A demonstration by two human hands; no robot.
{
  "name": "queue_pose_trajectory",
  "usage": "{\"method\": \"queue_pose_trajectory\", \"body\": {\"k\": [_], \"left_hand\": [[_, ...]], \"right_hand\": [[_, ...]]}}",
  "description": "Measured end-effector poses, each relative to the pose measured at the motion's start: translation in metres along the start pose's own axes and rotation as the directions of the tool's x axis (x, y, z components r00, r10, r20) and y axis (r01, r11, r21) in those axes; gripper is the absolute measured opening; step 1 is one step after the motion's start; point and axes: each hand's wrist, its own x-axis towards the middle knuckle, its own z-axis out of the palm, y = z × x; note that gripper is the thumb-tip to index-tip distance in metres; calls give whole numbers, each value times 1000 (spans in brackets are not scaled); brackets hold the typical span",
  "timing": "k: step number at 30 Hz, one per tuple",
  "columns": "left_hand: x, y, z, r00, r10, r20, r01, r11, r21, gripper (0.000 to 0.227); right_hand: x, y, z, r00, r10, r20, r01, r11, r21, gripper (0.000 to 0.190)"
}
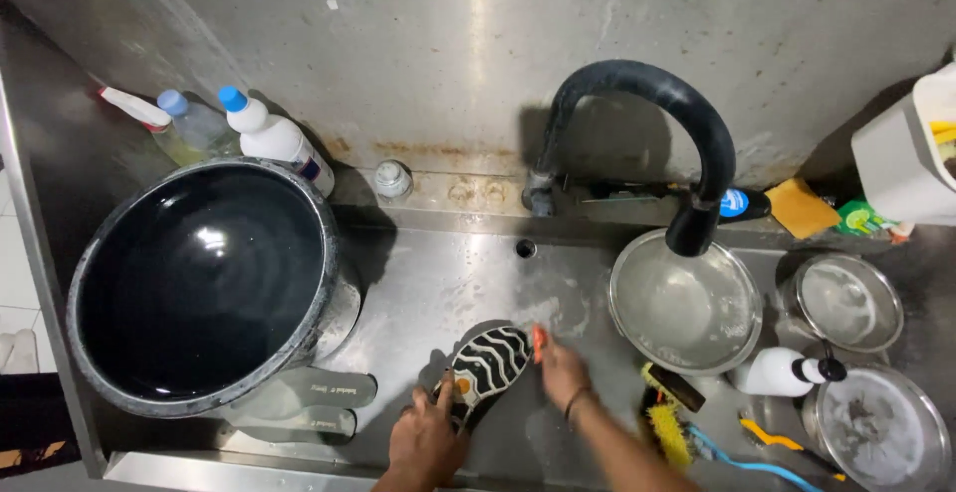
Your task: The person is cleaning the sole of a shoe by applying soap and scrubbing it with a small brush in a stainless steel sink.
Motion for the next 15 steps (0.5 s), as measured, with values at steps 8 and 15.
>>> {"method": "queue_pose_trajectory", "body": {"k": [8,15], "left_hand": [[-15,35,-5,984,-103,146,116,990,-83,89],[0,40,50,994,-93,-57,88,993,-77,96]], "right_hand": [[5,1,3,994,110,21,-111,992,57,54],[7,0,0,993,-113,14,114,989,-90,35]]}}
